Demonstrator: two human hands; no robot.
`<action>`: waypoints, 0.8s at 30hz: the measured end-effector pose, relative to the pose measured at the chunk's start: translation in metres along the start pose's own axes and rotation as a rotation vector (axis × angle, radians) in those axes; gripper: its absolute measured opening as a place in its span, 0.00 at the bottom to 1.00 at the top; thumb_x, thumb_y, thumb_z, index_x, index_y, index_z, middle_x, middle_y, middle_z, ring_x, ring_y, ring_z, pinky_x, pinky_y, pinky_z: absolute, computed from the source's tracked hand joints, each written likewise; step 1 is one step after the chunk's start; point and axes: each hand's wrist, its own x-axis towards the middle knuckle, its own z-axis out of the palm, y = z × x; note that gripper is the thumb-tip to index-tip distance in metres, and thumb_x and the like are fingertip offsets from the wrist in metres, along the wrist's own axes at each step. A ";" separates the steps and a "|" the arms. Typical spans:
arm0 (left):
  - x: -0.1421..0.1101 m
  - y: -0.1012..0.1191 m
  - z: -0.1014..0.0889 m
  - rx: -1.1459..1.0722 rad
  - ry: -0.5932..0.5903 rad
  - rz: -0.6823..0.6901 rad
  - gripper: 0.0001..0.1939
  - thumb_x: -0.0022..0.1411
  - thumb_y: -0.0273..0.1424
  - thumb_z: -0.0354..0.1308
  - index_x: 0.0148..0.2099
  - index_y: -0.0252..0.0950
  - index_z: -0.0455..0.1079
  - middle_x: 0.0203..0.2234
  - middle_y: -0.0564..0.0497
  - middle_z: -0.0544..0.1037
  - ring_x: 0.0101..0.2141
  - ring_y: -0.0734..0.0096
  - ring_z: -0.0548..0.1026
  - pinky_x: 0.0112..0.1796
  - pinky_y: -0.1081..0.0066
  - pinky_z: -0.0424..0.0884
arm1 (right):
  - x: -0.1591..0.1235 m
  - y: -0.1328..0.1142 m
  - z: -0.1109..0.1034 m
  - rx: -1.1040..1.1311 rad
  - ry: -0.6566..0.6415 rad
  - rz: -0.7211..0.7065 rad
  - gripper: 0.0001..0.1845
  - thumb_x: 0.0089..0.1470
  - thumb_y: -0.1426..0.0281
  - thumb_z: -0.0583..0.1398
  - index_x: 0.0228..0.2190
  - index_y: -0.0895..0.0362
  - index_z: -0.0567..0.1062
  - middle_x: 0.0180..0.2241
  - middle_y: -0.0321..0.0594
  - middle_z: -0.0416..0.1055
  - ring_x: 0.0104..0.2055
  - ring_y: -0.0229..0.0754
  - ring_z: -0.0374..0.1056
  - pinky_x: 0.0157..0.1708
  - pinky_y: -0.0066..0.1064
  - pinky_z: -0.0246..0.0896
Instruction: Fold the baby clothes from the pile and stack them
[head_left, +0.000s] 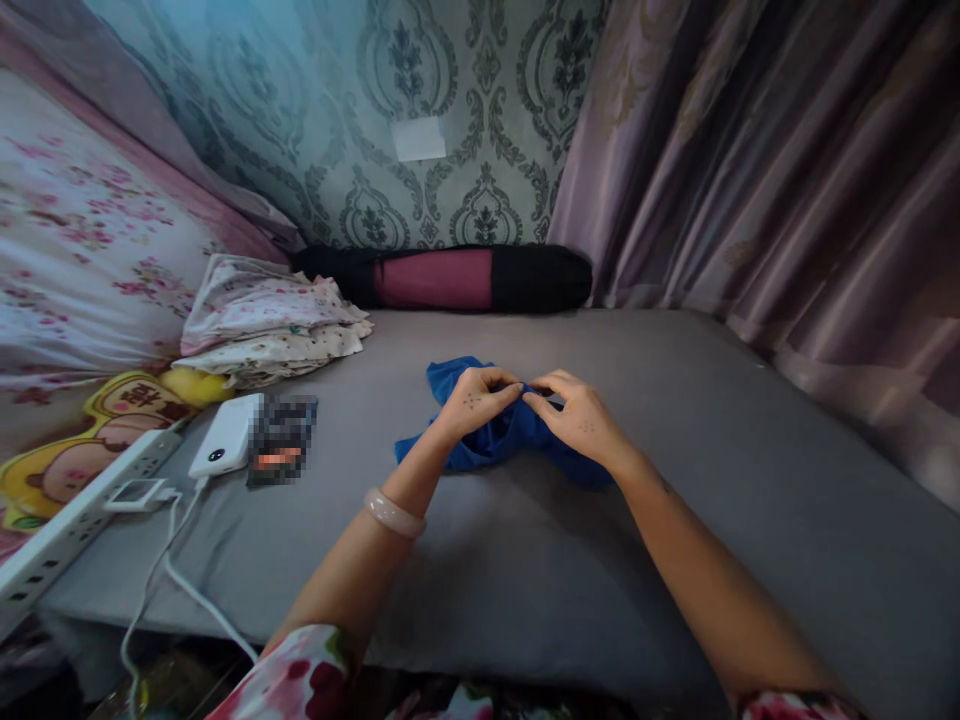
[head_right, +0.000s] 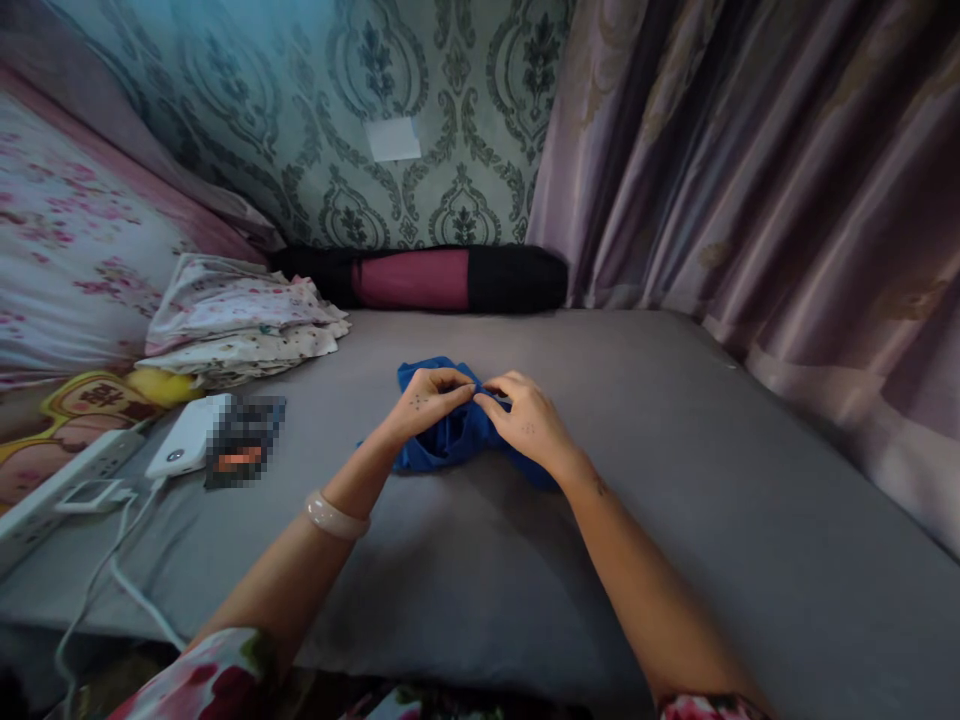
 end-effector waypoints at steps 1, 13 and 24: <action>0.000 -0.001 0.000 -0.020 -0.003 -0.028 0.10 0.57 0.34 0.58 0.33 0.32 0.77 0.26 0.51 0.78 0.28 0.72 0.74 0.29 0.74 0.68 | -0.001 0.000 0.002 -0.030 0.015 0.007 0.11 0.58 0.62 0.59 0.37 0.53 0.77 0.36 0.41 0.74 0.41 0.44 0.70 0.42 0.34 0.64; -0.013 -0.022 -0.047 -0.022 0.260 -0.150 0.15 0.59 0.39 0.57 0.37 0.33 0.76 0.33 0.48 0.80 0.38 0.65 0.77 0.41 0.68 0.71 | -0.005 0.022 0.006 -0.136 0.119 0.001 0.13 0.62 0.62 0.52 0.35 0.54 0.74 0.35 0.44 0.75 0.39 0.47 0.70 0.40 0.35 0.61; -0.054 -0.057 -0.073 0.122 0.152 -0.299 0.15 0.55 0.34 0.57 0.43 0.34 0.74 0.39 0.46 0.80 0.40 0.65 0.77 0.43 0.66 0.71 | -0.009 0.043 0.015 -0.105 0.226 -0.023 0.18 0.62 0.56 0.51 0.35 0.54 0.74 0.33 0.44 0.76 0.35 0.47 0.72 0.37 0.36 0.63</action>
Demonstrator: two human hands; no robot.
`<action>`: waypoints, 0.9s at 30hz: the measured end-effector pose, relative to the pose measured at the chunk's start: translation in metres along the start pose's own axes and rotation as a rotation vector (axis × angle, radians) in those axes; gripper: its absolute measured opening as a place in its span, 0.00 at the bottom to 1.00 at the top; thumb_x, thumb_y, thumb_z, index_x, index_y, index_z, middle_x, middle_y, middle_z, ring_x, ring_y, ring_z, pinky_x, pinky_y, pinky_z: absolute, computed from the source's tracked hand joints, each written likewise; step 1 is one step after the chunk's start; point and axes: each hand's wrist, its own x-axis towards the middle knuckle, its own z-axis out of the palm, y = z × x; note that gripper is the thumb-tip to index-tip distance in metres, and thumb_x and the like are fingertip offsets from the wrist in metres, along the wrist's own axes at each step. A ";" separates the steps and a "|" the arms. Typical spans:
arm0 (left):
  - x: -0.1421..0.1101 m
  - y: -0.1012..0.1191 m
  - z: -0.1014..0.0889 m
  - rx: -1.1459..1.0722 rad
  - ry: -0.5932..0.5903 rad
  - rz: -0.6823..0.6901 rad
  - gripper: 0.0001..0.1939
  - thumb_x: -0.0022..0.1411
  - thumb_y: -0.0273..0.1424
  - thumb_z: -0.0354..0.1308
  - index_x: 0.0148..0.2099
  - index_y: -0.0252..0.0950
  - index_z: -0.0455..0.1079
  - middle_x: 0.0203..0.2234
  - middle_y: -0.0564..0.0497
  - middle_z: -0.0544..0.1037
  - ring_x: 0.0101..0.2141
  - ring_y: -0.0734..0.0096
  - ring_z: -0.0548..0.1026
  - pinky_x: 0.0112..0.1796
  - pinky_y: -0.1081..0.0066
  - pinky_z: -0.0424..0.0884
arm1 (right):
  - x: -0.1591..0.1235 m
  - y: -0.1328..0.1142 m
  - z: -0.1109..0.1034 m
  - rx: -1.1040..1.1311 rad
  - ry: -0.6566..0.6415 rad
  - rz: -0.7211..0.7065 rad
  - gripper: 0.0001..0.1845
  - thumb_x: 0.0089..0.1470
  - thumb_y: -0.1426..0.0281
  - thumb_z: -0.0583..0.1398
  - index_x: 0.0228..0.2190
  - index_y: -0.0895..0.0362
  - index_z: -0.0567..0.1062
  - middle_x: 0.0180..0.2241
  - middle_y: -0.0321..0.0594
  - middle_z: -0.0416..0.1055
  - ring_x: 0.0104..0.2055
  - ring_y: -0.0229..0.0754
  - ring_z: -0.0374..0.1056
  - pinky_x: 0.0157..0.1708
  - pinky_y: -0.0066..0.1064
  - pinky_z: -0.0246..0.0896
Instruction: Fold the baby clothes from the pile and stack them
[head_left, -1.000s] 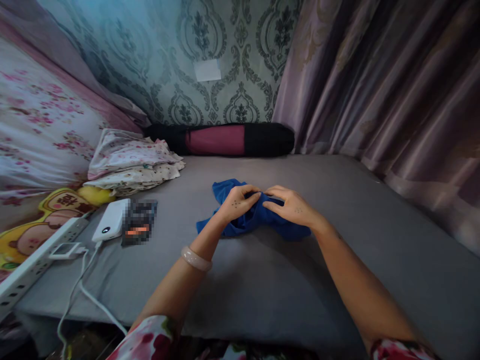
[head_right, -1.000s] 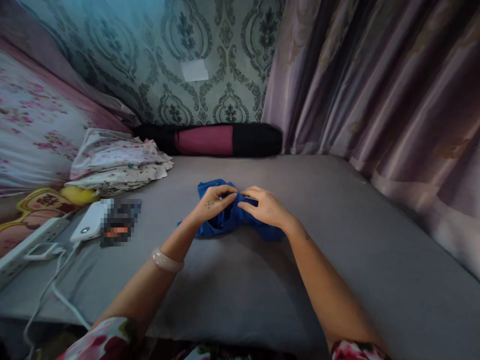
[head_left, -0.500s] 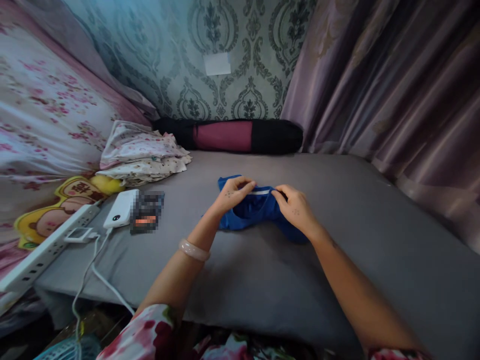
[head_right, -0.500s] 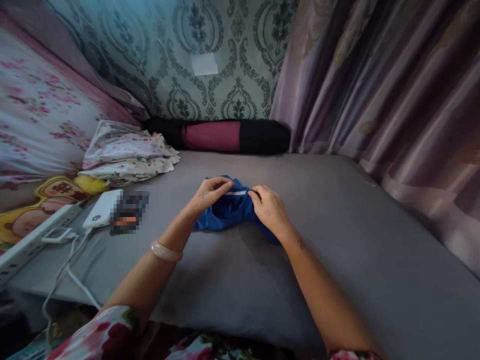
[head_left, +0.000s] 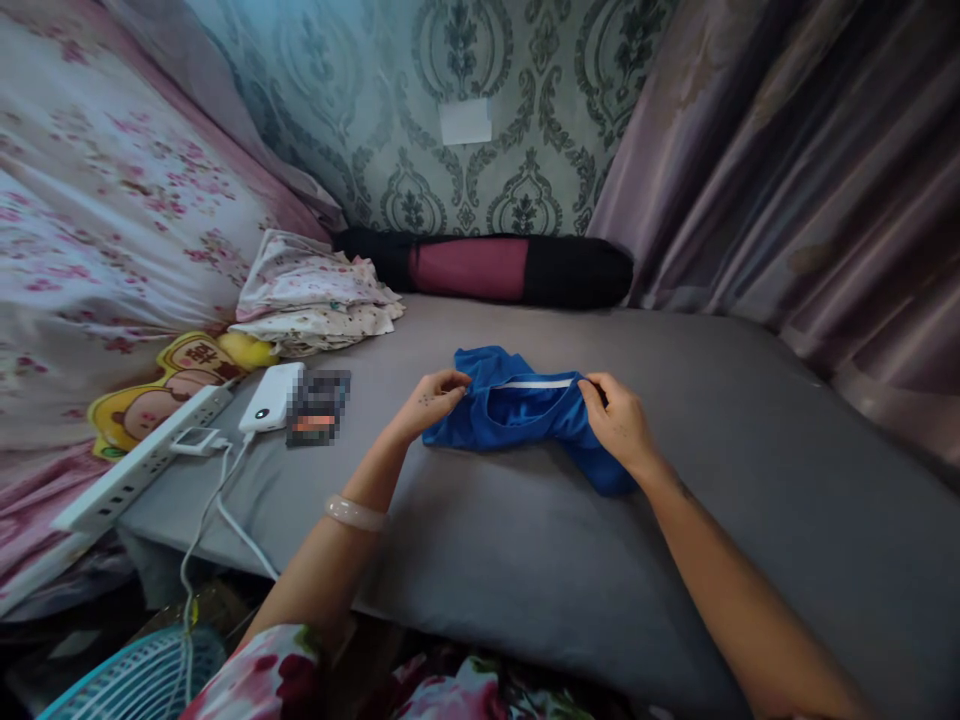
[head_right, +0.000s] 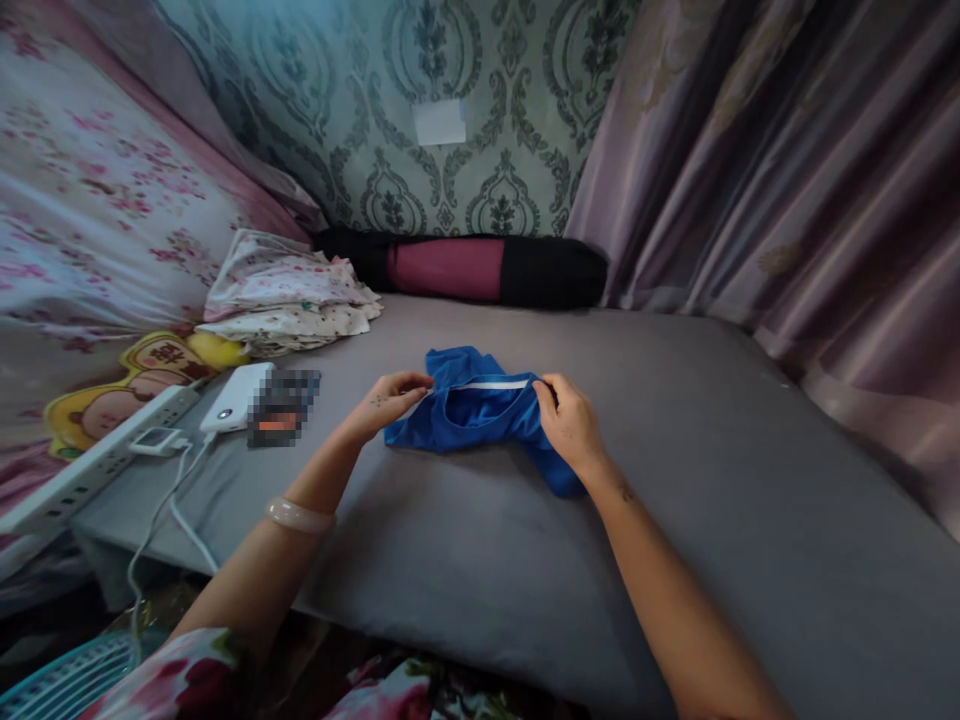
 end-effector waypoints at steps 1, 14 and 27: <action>-0.003 -0.002 -0.002 0.017 -0.008 0.008 0.16 0.55 0.36 0.57 0.43 0.34 0.74 0.39 0.46 0.80 0.40 0.64 0.76 0.42 0.66 0.72 | 0.000 0.001 0.000 0.002 0.000 -0.001 0.18 0.62 0.56 0.51 0.35 0.54 0.74 0.32 0.44 0.76 0.35 0.47 0.72 0.36 0.36 0.63; -0.035 -0.009 0.015 0.498 0.072 0.062 0.14 0.55 0.30 0.58 0.46 0.36 0.65 0.37 0.46 0.76 0.38 0.63 0.74 0.39 0.65 0.71 | 0.002 0.002 0.004 0.033 -0.004 0.037 0.17 0.61 0.57 0.53 0.34 0.54 0.75 0.32 0.44 0.76 0.34 0.47 0.72 0.36 0.36 0.63; -0.018 0.002 0.017 0.414 0.217 0.182 0.15 0.66 0.28 0.44 0.48 0.37 0.71 0.36 0.45 0.80 0.37 0.65 0.78 0.40 0.67 0.72 | 0.005 0.005 -0.006 0.047 0.042 0.086 0.19 0.60 0.54 0.53 0.33 0.54 0.75 0.31 0.43 0.76 0.33 0.46 0.71 0.35 0.35 0.63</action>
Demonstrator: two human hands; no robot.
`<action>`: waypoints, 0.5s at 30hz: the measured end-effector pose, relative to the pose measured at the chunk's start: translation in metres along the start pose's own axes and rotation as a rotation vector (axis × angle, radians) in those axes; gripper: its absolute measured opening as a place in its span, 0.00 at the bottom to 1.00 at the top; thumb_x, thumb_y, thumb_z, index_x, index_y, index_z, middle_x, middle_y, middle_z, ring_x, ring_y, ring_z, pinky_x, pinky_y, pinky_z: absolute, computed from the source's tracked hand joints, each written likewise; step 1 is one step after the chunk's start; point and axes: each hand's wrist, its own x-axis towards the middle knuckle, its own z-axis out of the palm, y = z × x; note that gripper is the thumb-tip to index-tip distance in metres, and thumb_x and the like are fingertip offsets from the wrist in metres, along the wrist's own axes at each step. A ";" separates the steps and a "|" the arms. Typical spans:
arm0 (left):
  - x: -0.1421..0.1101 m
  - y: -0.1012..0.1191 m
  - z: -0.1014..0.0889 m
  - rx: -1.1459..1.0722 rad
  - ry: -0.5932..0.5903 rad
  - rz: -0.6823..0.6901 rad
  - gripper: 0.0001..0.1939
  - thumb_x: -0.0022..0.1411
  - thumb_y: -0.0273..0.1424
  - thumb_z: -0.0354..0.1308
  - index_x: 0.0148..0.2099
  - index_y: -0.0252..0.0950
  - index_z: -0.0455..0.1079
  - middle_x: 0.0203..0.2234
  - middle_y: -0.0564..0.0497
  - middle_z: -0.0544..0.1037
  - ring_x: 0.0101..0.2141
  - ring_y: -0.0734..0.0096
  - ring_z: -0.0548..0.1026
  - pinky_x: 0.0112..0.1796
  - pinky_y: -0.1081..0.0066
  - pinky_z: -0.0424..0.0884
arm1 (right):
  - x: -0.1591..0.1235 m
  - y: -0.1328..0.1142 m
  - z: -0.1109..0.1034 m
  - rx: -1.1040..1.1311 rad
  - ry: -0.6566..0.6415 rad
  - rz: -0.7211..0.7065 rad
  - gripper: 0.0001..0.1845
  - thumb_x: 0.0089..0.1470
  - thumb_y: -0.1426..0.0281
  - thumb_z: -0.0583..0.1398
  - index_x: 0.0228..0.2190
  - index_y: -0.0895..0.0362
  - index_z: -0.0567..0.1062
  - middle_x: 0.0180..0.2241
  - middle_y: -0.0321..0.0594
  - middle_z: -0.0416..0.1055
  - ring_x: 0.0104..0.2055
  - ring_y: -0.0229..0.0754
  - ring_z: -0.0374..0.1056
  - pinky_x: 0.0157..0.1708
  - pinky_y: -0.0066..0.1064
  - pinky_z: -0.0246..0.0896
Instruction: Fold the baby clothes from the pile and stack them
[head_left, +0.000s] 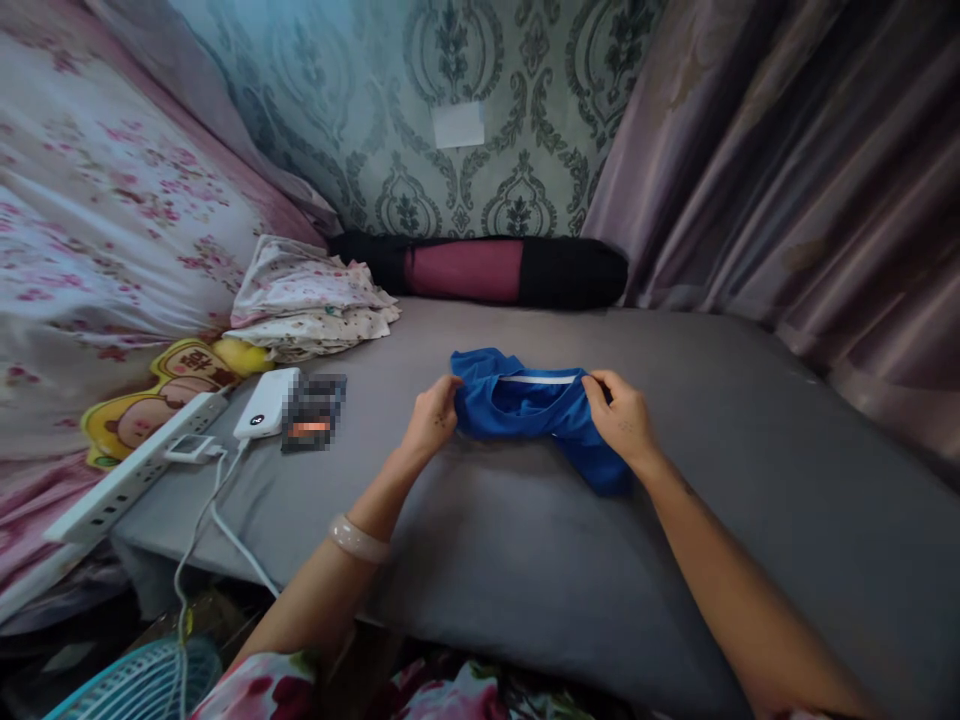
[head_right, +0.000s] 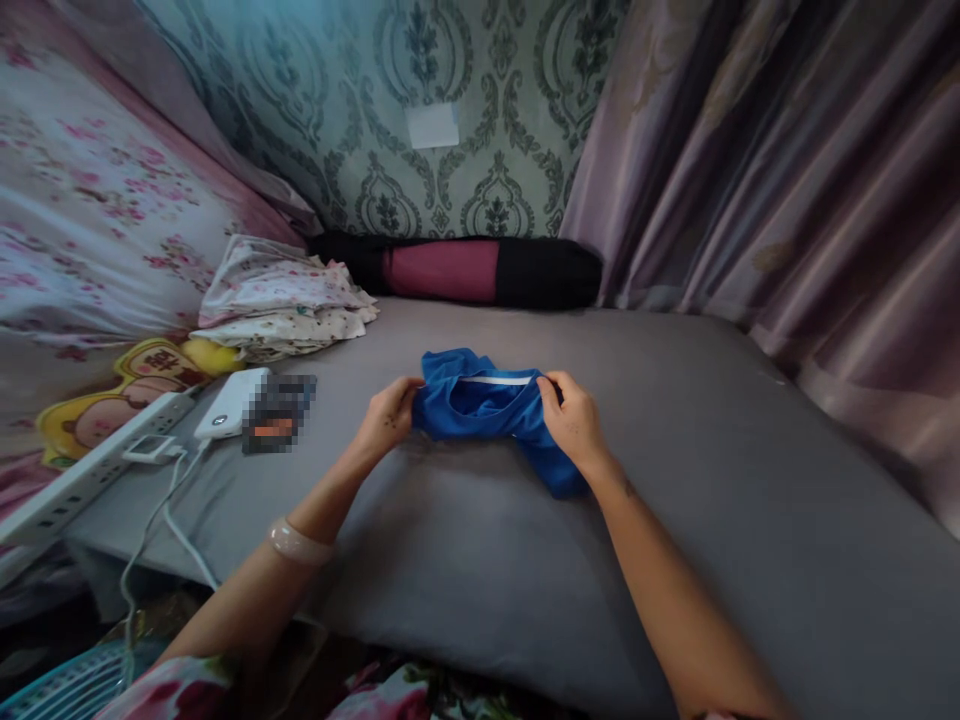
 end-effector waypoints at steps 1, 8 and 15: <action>0.004 0.005 -0.005 -0.016 0.030 0.001 0.16 0.66 0.28 0.43 0.48 0.37 0.70 0.36 0.46 0.79 0.37 0.65 0.77 0.40 0.67 0.72 | 0.002 0.000 -0.003 0.006 0.011 0.011 0.19 0.60 0.54 0.53 0.33 0.54 0.75 0.30 0.43 0.76 0.33 0.46 0.71 0.34 0.35 0.63; 0.036 0.047 -0.050 0.028 0.049 0.252 0.15 0.64 0.41 0.54 0.47 0.38 0.74 0.38 0.47 0.77 0.42 0.62 0.73 0.47 0.62 0.69 | 0.019 -0.004 -0.027 0.089 0.035 0.049 0.20 0.58 0.53 0.55 0.33 0.56 0.75 0.27 0.40 0.74 0.30 0.43 0.69 0.32 0.33 0.62; 0.065 0.080 -0.085 -0.046 -0.025 0.341 0.16 0.56 0.43 0.63 0.43 0.41 0.78 0.37 0.49 0.79 0.41 0.62 0.75 0.45 0.65 0.71 | 0.043 -0.024 -0.070 0.109 0.022 -0.006 0.19 0.57 0.53 0.56 0.30 0.55 0.76 0.28 0.39 0.74 0.31 0.43 0.69 0.33 0.33 0.64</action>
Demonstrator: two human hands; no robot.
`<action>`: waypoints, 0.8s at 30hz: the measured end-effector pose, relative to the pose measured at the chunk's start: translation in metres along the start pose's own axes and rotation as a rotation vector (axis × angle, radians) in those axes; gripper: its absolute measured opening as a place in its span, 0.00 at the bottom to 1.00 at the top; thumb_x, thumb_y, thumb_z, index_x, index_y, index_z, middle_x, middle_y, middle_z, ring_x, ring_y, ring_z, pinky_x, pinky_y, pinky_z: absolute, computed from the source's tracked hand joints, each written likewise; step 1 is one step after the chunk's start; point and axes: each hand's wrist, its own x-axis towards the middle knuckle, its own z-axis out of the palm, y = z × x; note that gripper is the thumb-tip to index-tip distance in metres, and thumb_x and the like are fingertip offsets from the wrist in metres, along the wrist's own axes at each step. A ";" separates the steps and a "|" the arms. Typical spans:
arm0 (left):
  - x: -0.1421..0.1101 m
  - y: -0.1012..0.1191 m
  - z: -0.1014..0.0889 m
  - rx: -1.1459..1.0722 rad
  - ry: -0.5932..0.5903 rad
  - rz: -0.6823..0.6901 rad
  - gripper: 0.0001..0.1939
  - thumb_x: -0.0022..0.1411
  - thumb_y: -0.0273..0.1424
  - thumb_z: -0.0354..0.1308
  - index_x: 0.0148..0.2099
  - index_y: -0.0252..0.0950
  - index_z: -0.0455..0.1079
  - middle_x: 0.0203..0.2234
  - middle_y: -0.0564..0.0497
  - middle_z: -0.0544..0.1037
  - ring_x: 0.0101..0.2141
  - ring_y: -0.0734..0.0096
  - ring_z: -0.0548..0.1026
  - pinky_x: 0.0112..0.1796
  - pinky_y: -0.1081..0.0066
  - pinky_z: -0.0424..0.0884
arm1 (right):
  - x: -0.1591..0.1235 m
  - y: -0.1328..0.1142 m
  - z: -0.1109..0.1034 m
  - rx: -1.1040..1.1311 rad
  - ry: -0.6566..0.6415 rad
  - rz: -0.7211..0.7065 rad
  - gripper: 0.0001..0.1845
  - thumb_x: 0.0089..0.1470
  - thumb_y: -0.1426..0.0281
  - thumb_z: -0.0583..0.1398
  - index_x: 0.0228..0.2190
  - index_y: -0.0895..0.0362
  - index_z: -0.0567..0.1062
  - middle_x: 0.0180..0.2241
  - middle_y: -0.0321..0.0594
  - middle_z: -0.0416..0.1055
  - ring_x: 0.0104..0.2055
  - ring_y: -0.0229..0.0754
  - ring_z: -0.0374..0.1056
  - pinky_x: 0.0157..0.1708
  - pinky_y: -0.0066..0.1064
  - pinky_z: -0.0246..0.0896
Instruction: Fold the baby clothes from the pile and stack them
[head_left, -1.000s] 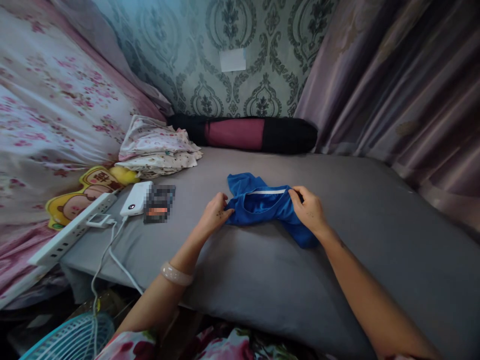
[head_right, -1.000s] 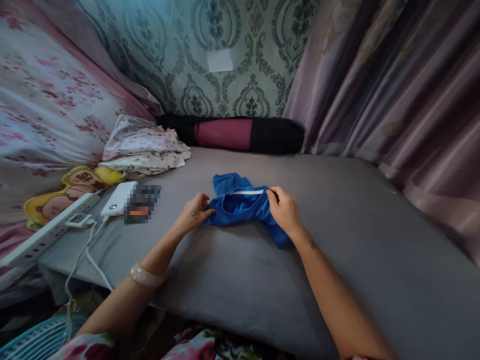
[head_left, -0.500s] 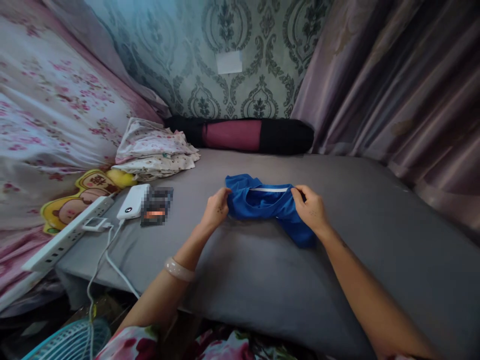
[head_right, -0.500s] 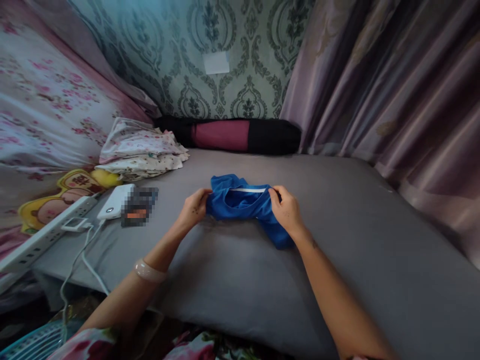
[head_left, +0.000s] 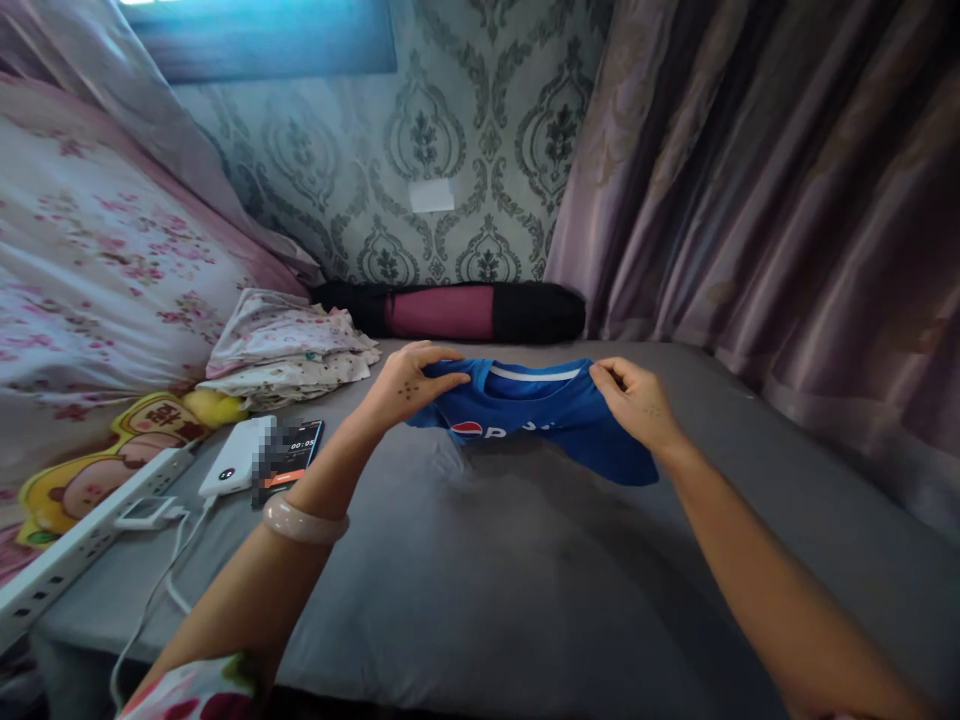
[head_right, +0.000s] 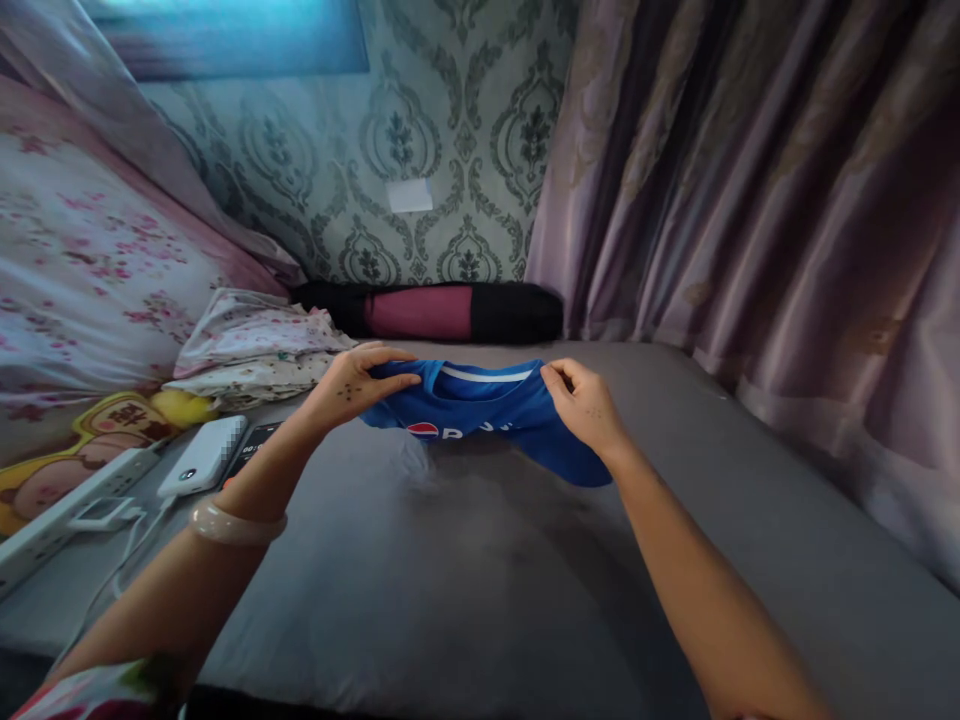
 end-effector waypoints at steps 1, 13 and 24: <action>0.004 0.005 -0.004 -0.036 0.000 -0.009 0.15 0.55 0.43 0.63 0.42 0.41 0.78 0.37 0.49 0.80 0.40 0.62 0.76 0.45 0.66 0.71 | 0.004 -0.006 -0.007 0.000 -0.011 -0.011 0.19 0.57 0.53 0.56 0.30 0.55 0.76 0.27 0.39 0.74 0.31 0.43 0.69 0.32 0.33 0.64; 0.046 0.053 -0.064 -0.272 0.267 -0.034 0.12 0.53 0.39 0.64 0.32 0.33 0.77 0.23 0.52 0.75 0.29 0.69 0.73 0.27 0.74 0.67 | 0.061 -0.075 -0.093 0.022 -0.448 -0.084 0.18 0.51 0.51 0.63 0.29 0.52 0.79 0.26 0.37 0.76 0.27 0.42 0.71 0.25 0.32 0.67; 0.098 0.081 -0.101 -0.295 0.213 -0.029 0.11 0.57 0.34 0.65 0.36 0.31 0.71 0.22 0.54 0.69 0.30 0.73 0.70 0.32 0.74 0.68 | 0.127 -0.105 -0.120 -0.089 -0.136 -0.340 0.09 0.52 0.63 0.65 0.32 0.55 0.80 0.26 0.34 0.74 0.32 0.41 0.71 0.34 0.35 0.68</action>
